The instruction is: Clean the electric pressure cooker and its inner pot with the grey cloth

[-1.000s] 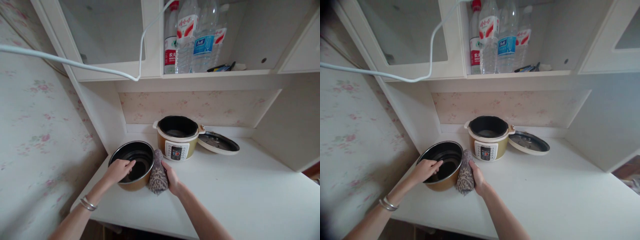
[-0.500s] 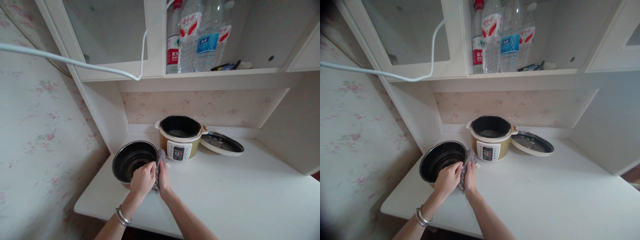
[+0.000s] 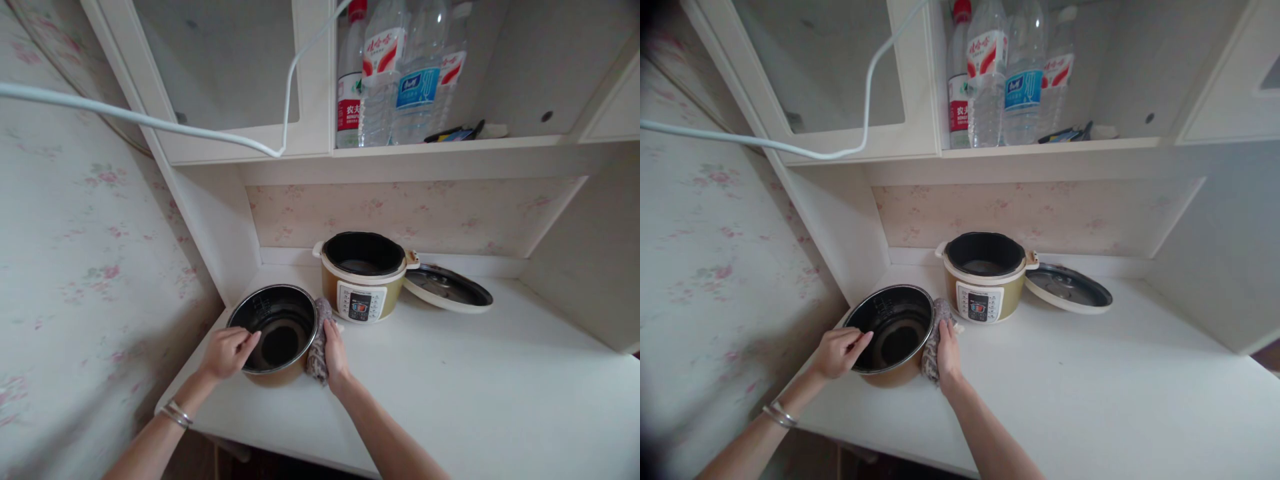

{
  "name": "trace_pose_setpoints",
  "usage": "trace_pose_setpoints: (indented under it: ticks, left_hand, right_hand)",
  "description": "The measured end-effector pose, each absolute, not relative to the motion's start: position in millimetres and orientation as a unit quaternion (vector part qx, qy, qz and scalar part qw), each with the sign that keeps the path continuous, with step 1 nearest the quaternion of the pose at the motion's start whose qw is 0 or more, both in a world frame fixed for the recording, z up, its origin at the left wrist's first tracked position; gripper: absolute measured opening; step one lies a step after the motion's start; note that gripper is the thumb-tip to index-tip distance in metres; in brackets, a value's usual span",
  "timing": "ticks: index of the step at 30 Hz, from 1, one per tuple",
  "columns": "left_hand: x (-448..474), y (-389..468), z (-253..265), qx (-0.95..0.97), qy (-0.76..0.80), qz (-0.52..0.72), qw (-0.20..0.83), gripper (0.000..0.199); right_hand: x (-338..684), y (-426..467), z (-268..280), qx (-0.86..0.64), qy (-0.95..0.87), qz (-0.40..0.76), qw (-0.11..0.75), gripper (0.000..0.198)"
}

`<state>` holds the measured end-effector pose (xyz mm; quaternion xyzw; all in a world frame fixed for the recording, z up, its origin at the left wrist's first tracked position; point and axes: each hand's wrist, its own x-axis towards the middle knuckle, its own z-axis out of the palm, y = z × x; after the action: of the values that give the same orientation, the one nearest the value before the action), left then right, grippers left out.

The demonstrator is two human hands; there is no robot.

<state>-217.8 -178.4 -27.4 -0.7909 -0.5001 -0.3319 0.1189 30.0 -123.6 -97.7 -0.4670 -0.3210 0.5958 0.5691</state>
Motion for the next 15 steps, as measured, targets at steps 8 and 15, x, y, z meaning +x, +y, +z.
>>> trace_pose_setpoints:
  ticks: [8,15]
  left_hand:
    - [-165.1,-168.7,3.5,-0.709,-0.65,-0.251,0.111,0.037]
    - [-58.8,-178.6,2.1,-0.69,-0.694,-0.206,-0.009,0.039]
  right_hand:
    - [23.0,-129.4,-95.4,-0.479,-0.324,0.596,0.558,0.053]
    - [20.5,-127.1,-94.5,-0.495,-0.329,0.595,0.541,0.066]
